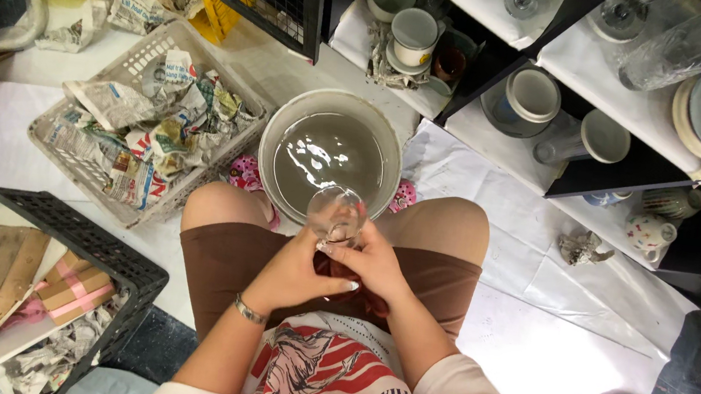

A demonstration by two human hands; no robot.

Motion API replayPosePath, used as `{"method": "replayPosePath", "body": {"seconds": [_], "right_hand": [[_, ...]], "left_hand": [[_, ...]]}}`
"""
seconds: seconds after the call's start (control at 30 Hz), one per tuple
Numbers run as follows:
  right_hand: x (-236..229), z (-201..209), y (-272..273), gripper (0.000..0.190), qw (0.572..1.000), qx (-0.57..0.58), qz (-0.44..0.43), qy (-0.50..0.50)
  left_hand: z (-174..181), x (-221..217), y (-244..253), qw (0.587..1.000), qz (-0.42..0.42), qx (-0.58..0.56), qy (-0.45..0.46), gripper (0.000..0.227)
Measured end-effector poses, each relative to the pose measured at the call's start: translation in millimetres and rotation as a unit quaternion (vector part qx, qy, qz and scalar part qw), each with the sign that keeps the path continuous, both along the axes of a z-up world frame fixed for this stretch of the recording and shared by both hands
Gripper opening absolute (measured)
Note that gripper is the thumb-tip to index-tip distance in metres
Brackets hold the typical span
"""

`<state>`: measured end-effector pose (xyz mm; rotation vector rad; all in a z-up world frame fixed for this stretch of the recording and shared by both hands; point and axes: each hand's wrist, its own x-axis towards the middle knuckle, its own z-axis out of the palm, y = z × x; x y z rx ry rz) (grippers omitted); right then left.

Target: The person washes and dries glassware using a cloth. They dip each glass into a bucket of water, wipe it with a brown cloth, and place it on a nearby shelf.

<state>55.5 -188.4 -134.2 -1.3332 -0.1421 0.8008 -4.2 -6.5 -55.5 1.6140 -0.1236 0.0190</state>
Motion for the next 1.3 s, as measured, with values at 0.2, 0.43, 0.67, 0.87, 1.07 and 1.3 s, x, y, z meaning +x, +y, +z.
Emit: {"method": "replayPosePath", "body": {"seconds": [0.2, 0.43, 0.67, 0.87, 1.07, 1.3], "right_hand": [[-3, 1, 18, 0.058, 0.996, 0.05, -0.063, -0.029], [5, 20, 15, 0.057, 0.993, 0.101, -0.013, -0.065], [9, 45, 15, 0.064, 0.977, 0.118, 0.032, -0.172], [19, 58, 15, 0.058, 0.957, 0.089, 0.076, -0.266], [24, 67, 25, 0.064, 0.903, 0.016, 0.096, -0.419], [35, 89, 21, 0.081, 0.909, 0.002, 0.145, -0.391]], "left_hand": [[-17, -8, -13, 0.982, 0.174, -0.016, 0.077, 0.081], [-27, -7, 0, 0.977, 0.21, 0.033, 0.023, 0.036], [-38, -1, 20, 0.979, 0.147, -0.136, 0.045, 0.026], [-41, -1, 16, 0.992, 0.111, -0.058, 0.009, 0.033], [-40, 0, 7, 0.988, 0.09, -0.128, 0.013, 0.05], [-50, -6, 12, 0.978, 0.085, -0.192, -0.002, 0.046]]}}
